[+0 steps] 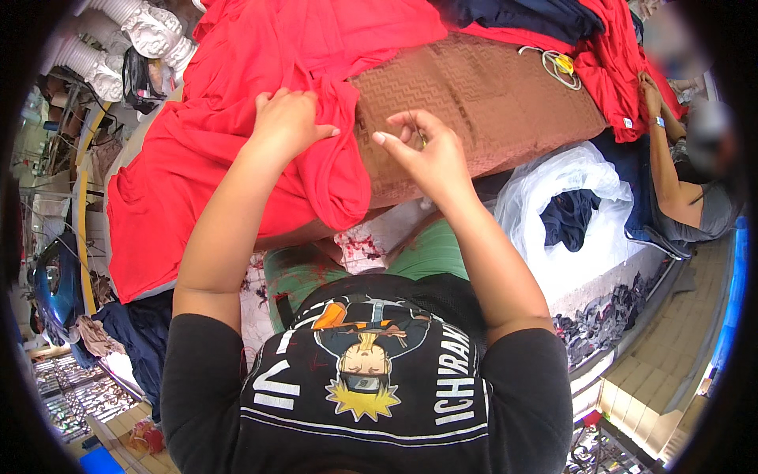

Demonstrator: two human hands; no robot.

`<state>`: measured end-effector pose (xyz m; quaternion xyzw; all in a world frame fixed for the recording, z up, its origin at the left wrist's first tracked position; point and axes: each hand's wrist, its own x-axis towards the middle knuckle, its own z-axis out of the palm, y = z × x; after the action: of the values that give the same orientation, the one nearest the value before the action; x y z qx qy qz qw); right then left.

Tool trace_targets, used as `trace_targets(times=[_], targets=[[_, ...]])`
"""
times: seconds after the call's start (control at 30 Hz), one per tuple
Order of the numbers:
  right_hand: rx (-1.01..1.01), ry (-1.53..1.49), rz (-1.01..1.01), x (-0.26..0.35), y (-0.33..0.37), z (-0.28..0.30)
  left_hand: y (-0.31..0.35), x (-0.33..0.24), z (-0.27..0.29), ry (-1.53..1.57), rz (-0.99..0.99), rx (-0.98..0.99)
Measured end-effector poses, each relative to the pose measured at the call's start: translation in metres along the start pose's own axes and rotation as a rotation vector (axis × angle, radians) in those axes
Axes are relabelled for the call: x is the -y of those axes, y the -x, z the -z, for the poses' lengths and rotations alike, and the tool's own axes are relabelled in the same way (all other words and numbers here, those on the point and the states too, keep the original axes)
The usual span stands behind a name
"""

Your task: The person uses small snips to trim excess threads and labels from several red shirts, folding them once completed.

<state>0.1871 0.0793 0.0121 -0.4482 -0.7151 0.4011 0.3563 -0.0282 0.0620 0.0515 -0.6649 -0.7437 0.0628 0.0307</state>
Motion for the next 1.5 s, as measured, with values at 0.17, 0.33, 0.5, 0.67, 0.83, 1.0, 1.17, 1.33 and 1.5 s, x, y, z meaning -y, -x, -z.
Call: trace_targets(times=[0.17, 0.33, 0.5, 0.67, 0.83, 1.0, 1.17, 1.33, 1.5], targets=[[0.209, -0.246, -0.388, 0.005, -0.045, -0.044, 0.006, 0.023, -0.007, 0.082, -0.222, -0.084], [0.133, -0.877, -0.316, 0.019, -0.075, -0.026, 0.021, 0.032, 0.049, 0.504, -0.514, -0.138], [0.017, -1.119, -0.012, 0.047, -0.138, 0.099, 0.023, 0.103, 0.126, 0.295, -0.337, -0.089], [-0.095, -1.044, 0.191, 0.052, -0.208, 0.185, 0.012, 0.145, 0.146, -0.472, -0.024, -0.738], [-0.331, -1.064, 0.122, 0.057, -0.155, 0.140, 0.070, 0.098, 0.116, -0.350, 0.271, -0.790], [0.137, -0.688, -0.039, -0.077, -0.061, 0.133, 0.151, 0.033, 0.027, 0.283, 0.265, 0.038], [0.168, -0.014, -0.185, -0.096, -0.026, 0.136, 0.177, 0.038, 0.015, 0.725, 0.004, 0.292], [0.020, 0.003, 0.006, -0.053, -0.033, 0.121, 0.139, 0.025, 0.027, 0.838, -0.068, -0.177], [0.223, 0.122, 0.108, -0.021, -0.021, 0.059, 0.109, 0.004, -0.001, 0.851, -0.170, -0.446]])
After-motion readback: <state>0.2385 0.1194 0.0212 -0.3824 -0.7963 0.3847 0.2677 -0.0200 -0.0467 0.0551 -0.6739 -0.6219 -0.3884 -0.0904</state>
